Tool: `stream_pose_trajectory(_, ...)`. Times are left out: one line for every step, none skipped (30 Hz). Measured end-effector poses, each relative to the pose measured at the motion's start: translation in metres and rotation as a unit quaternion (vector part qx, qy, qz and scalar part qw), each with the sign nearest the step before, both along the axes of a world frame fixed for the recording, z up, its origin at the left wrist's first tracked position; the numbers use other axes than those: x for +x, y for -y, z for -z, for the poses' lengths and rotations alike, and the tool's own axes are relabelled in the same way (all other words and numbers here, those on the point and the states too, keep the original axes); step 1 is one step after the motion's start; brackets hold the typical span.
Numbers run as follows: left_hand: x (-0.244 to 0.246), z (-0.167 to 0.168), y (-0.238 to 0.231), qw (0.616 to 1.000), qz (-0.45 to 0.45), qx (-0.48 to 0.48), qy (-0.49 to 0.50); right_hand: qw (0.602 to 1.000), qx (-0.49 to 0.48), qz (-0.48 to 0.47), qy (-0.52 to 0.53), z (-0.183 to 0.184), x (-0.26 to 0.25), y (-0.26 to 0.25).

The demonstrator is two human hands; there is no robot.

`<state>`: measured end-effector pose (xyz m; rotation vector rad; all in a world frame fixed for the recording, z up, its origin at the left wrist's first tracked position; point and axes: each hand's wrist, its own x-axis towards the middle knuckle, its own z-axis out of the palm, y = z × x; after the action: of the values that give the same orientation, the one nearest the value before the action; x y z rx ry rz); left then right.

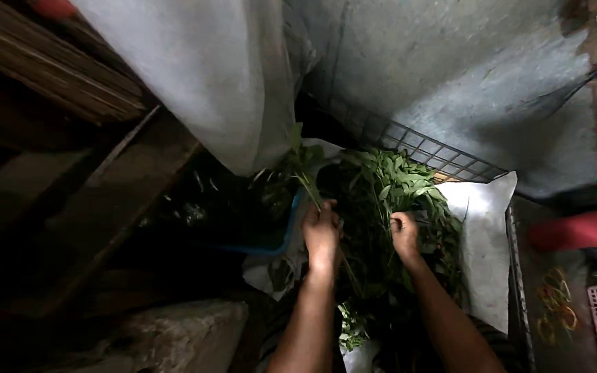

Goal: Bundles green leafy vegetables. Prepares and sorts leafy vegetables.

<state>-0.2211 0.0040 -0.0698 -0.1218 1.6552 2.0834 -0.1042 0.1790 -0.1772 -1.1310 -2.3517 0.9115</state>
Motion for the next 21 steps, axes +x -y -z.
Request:
stream_pose_trajectory(0.000,0.000,0.000,1.000,0.010,-0.001,-0.005,0.999,-0.013,-0.014,0.032,0.003,-0.009,0.004)
stream_pose_trajectory(0.000,0.001,-0.001,1.000,0.016,-0.001,-0.008,0.996,-0.031,-0.017,0.086,0.004,-0.018,0.006)
stream_pose_trajectory(0.000,0.002,-0.001,1.000,0.018,-0.002,-0.008,0.986,-0.051,-0.013,0.155,0.004,-0.026,0.007)
stream_pose_trajectory(-0.001,0.003,-0.001,1.000,0.019,-0.005,-0.008,0.974,-0.069,-0.006,0.215,0.004,-0.032,0.008)
stream_pose_trajectory(-0.001,0.003,-0.001,1.000,0.015,-0.009,-0.009,0.963,-0.085,0.001,0.256,0.002,-0.035,0.007)
stream_pose_trajectory(-0.001,0.004,-0.001,1.000,0.012,-0.012,-0.012,0.957,-0.096,0.007,0.273,-0.002,-0.037,0.006)
stream_pose_trajectory(-0.002,0.004,-0.002,1.000,0.008,-0.011,-0.014,0.960,-0.095,0.012,0.263,-0.008,-0.037,0.007)
stream_pose_trajectory(-0.002,0.004,-0.003,1.000,0.004,-0.008,-0.014,0.971,-0.079,0.018,0.225,-0.018,-0.035,0.010)
stream_pose_trajectory(-0.002,0.003,-0.004,1.000,0.001,-0.004,-0.010,0.986,-0.048,0.024,0.160,-0.028,-0.030,0.016)
stream_pose_trajectory(-0.002,0.003,-0.004,1.000,-0.003,-0.003,-0.008,0.997,-0.002,0.027,0.078,-0.038,-0.025,0.024)
stream_pose_trajectory(-0.001,0.002,-0.005,1.000,-0.006,-0.004,-0.006,0.999,0.044,0.021,0.005,-0.046,-0.020,0.033)
stream_pose_trajectory(0.000,0.001,-0.005,1.000,-0.005,-0.004,-0.006,0.996,0.081,0.008,-0.047,-0.051,-0.016,0.041)
stream_pose_trajectory(0.002,0.002,-0.006,1.000,0.000,-0.006,-0.007,0.992,0.094,-0.006,-0.082,-0.052,-0.013,0.047)
stream_pose_trajectory(0.004,0.003,-0.007,1.000,0.007,-0.005,-0.010,0.992,0.071,-0.020,-0.106,-0.051,-0.011,0.052)
stream_pose_trajectory(0.006,0.003,-0.007,1.000,0.020,-0.008,-0.015,0.990,0.034,-0.032,-0.132,-0.047,-0.009,0.055)
stream_pose_trajectory(0.008,0.003,-0.009,0.999,0.036,-0.011,-0.020,0.986,-0.004,-0.045,-0.157,-0.045,-0.008,0.059)
stream_pose_trajectory(0.010,0.003,-0.010,0.998,0.059,-0.018,-0.022,0.983,-0.030,-0.056,-0.173,-0.045,-0.006,0.064)
stream_pose_trajectory(0.012,0.003,-0.010,0.995,0.088,-0.030,-0.023,0.979,-0.040,-0.066,-0.187,-0.046,-0.005,0.071)
stream_pose_trajectory(0.015,0.003,-0.011,0.992,0.119,-0.044,-0.027,0.977,-0.039,-0.076,-0.197,-0.046,-0.003,0.079)
stream_pose_trajectory(0.019,0.004,-0.011,0.987,0.145,-0.057,-0.033,0.977,-0.029,-0.082,-0.194,-0.047,-0.002,0.086)
stream_pose_trajectory(0.022,0.006,-0.012,0.983,0.163,-0.070,-0.041,0.980,-0.014,-0.085,-0.179,-0.050,-0.001,0.092)
